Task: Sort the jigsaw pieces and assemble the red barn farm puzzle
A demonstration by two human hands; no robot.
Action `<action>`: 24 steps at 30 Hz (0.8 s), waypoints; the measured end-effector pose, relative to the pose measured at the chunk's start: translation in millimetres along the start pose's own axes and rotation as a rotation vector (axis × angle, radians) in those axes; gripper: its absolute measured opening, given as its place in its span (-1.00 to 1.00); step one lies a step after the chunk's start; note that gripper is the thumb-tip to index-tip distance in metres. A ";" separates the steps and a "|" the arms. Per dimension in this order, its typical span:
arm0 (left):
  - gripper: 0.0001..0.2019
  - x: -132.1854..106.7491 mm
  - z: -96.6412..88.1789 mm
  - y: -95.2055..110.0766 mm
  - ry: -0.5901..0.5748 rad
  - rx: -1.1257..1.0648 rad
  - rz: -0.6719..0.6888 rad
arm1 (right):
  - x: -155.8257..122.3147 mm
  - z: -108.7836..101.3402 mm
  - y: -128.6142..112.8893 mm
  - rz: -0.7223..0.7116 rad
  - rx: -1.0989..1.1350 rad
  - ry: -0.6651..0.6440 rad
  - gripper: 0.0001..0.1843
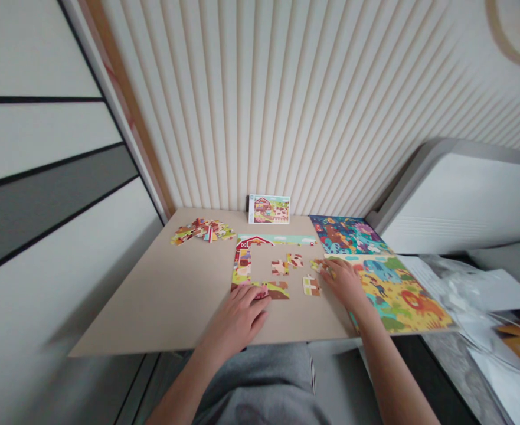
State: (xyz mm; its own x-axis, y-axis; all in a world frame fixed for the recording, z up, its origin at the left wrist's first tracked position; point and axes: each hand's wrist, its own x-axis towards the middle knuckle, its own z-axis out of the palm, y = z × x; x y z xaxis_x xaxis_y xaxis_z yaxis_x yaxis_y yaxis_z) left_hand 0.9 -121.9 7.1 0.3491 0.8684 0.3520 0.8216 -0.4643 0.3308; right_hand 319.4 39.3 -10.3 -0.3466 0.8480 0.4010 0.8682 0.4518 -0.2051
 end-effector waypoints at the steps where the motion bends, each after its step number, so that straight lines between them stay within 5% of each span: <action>1: -0.68 0.0 0.2 0.0 0.009 -0.004 0.004 | 3.4 0.9 4.3 -0.008 -0.007 -0.039 -0.63; 7: -0.71 0.2 0.4 -0.6 0.032 -0.014 0.001 | 7.4 -2.8 6.5 -0.026 0.061 -0.080 -0.57; 13: -0.70 0.5 -1.1 0.1 -0.006 0.001 -0.004 | -15.1 -29.6 -46.9 -0.258 0.416 -0.251 -0.56; 17: -0.70 0.7 0.3 -0.1 -0.008 0.006 -0.010 | -29.3 -27.4 -75.6 -0.316 0.405 -0.281 -0.54; 24: -0.70 0.8 -0.1 0.4 0.003 0.007 -0.004 | -26.6 -22.6 -65.3 -0.335 0.288 -0.283 -0.57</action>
State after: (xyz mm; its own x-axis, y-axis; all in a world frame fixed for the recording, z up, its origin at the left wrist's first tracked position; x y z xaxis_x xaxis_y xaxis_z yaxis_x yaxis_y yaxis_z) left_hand 1.4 -121.4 7.6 0.3442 0.8699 0.3533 0.8260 -0.4594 0.3265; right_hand 280.0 -19.0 12.6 -0.7051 0.6680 0.2380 0.5747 0.7349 -0.3600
